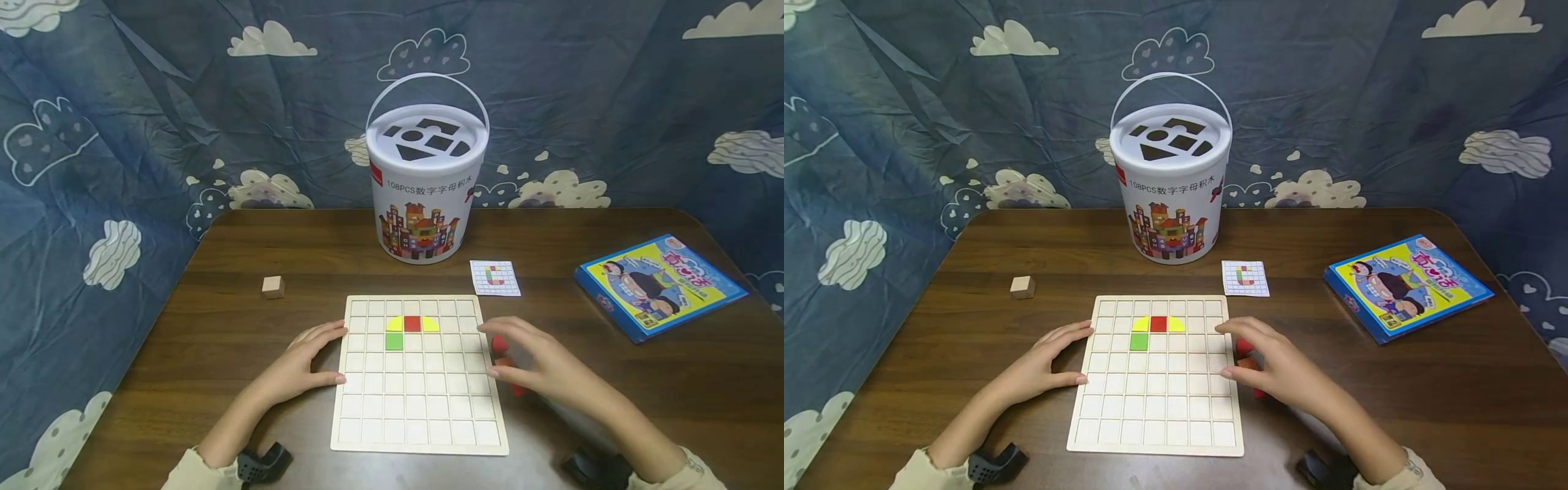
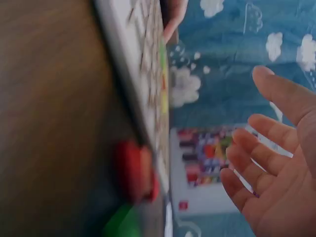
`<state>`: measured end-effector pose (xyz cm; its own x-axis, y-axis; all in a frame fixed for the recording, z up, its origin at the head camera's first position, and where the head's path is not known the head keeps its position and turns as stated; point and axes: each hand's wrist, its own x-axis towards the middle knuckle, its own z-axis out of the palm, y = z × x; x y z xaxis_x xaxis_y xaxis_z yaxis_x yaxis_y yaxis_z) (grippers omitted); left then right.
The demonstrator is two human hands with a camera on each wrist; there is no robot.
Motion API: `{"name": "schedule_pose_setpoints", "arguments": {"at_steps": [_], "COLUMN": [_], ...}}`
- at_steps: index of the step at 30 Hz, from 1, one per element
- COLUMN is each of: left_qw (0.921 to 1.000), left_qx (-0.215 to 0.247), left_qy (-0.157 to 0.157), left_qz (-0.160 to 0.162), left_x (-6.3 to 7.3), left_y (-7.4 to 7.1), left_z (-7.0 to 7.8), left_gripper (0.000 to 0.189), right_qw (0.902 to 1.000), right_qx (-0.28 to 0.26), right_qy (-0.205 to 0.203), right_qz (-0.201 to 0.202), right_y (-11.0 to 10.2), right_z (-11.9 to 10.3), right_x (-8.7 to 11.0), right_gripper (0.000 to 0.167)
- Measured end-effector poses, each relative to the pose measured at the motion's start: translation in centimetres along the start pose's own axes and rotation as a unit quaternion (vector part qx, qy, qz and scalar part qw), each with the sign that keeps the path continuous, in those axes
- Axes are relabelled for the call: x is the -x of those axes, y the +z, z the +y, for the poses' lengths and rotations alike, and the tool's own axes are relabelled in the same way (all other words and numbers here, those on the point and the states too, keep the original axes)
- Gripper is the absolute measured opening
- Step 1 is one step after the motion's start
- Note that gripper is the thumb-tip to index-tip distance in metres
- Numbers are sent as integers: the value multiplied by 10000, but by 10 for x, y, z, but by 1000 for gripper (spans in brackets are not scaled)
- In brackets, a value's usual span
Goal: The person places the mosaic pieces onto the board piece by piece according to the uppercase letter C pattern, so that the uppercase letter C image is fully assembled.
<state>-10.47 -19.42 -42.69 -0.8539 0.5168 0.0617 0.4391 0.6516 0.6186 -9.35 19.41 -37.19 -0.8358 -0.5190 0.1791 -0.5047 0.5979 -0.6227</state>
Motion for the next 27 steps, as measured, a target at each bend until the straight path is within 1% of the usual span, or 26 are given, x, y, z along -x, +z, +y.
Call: {"name": "schedule_pose_setpoints", "arguments": {"at_steps": [6, 9, 11, 13, 16, 19, 23, 27], "left_qw": [10000, 10000, 10000, 10000, 10000, 10000, 10000, 10000], "left_qx": [9, -3, -6, -2, 15, 34, 30, 32], "left_qy": [35, 53, 50, 43, 35, 35, 46, 47], "left_qz": [11, 17, 11, 4, 3, 9, 14, 22], "left_x": [0, -1, -1, -1, -1, -1, 0, 0], "left_y": [0, 0, 1, 1, 1, 0, 0, 1], "left_z": [0, -1, -1, -1, -1, -1, -1, -1], "left_gripper": [76, 76, 76, 76, 76, 76, 76, 76], "right_qw": [9997, 9997, 9994, 9986, 9971, 9971, 9978, 9980], "right_qx": [134, 151, 150, 188, 259, 331, 348, 303], "right_qy": [200, 212, 283, 401, 419, 180, -188, -404], "right_qz": [12, 20, -88, -288, -571, -662, -534, -389], "right_y": [-4, -5, -6, -7, -10, -11, -10, -8], "right_z": [21, 31, 36, 40, 44, 48, 52, 54], "right_x": [27, 40, 47, 54, 62, 66, 66, 64], "right_gripper": [50, 51, 51, 52, 49, 44, 36, 31]}}
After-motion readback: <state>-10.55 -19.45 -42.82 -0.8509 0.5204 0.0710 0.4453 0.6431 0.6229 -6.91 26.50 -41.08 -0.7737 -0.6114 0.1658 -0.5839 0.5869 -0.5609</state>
